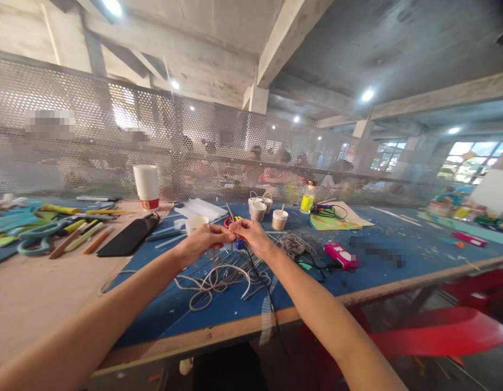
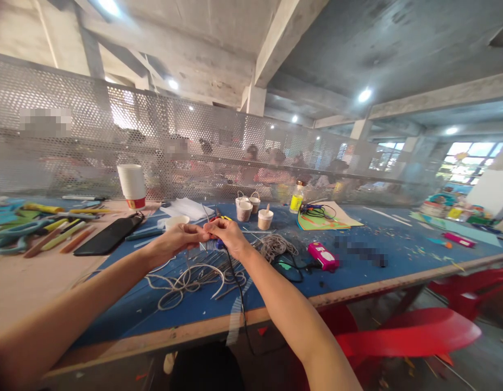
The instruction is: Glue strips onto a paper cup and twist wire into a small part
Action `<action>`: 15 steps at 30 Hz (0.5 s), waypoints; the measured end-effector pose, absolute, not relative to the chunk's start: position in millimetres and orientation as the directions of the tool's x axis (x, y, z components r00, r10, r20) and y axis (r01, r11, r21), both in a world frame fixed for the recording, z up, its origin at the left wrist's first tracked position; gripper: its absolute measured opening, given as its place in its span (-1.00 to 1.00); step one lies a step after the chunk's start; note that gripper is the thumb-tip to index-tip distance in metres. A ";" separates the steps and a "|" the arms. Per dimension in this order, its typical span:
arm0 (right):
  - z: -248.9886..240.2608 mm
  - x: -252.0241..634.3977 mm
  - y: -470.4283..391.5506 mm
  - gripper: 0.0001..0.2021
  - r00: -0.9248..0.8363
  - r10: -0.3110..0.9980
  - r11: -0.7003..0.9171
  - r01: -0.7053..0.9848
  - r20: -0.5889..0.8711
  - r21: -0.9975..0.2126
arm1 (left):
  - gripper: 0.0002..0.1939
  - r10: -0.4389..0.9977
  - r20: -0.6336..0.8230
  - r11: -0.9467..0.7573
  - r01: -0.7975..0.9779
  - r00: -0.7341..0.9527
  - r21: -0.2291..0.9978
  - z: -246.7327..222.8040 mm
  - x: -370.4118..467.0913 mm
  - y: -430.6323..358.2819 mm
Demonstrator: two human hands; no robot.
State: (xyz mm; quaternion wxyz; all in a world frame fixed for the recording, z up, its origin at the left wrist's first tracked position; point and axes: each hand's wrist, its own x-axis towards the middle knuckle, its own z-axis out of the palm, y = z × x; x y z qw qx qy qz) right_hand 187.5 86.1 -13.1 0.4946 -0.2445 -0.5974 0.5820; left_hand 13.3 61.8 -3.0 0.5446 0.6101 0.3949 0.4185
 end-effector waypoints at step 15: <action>-11.2 187.3 84.0 -0.70 -0.375 0.871 0.231 -0.259 0.318 -0.938 | -0.76 0.936 0.086 -0.116 0.068 0.340 0.991 -2.5 14.2 59.4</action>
